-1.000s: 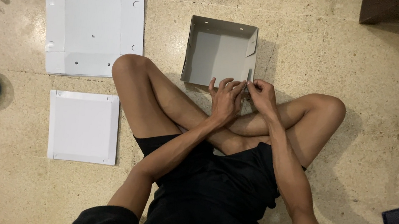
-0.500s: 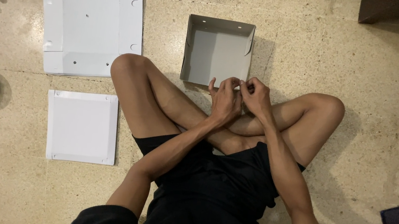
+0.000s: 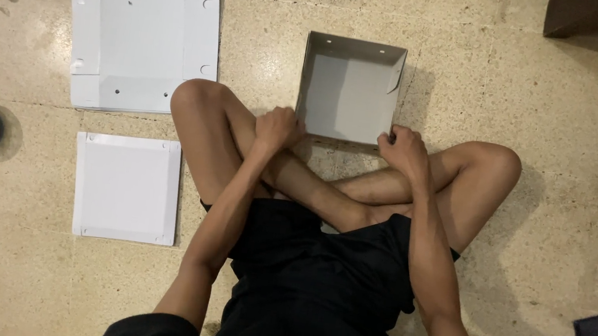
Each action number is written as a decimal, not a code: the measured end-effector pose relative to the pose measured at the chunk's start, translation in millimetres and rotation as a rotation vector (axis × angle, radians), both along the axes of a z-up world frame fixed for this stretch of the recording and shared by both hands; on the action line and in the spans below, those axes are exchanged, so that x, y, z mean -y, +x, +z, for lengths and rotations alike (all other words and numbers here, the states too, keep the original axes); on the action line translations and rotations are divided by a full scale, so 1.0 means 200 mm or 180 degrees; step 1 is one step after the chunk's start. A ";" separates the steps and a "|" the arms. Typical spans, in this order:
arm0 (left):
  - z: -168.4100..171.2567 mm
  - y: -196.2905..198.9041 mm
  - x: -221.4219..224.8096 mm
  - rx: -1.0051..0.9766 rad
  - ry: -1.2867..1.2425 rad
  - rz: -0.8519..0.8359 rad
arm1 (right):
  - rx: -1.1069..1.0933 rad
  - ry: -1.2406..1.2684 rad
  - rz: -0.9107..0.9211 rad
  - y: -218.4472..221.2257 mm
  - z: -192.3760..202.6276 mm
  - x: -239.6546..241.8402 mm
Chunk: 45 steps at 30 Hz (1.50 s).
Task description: Assembling cardboard boxes by folding pre-scored templates and tucking in flaps.
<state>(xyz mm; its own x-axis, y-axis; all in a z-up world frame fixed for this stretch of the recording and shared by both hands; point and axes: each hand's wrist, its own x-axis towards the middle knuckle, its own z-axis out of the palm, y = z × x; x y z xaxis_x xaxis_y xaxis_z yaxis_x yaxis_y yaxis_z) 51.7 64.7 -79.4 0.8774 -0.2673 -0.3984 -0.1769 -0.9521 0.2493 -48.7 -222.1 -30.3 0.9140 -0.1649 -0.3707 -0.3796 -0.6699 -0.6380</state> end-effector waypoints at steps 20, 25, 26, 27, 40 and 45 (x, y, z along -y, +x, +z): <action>0.18 -0.05 0.03 0.0076 -0.0547 -0.0049 | -0.1099 -0.0234 0.0071 0.06 -0.14 0.10; 0.13 -0.02 0.03 0.0032 -0.0589 -0.0015 | -0.1100 -0.0350 0.0156 0.08 -0.14 0.10; 0.08 -0.02 0.03 0.0028 -0.0522 -0.0025 | -0.1129 -0.0381 0.0181 0.08 -0.14 0.11; 0.04 -0.01 0.02 0.0032 -0.0454 -0.0030 | -0.1150 -0.0411 0.0210 0.09 -0.15 0.11; 0.12 -0.04 0.07 -0.0036 -0.0174 -0.0026 | -0.0349 0.0067 -0.0122 0.01 -0.09 0.10; 0.15 -0.04 0.05 -0.0047 -0.0488 -0.0059 | -0.0418 -0.0272 0.0155 0.03 -0.21 0.14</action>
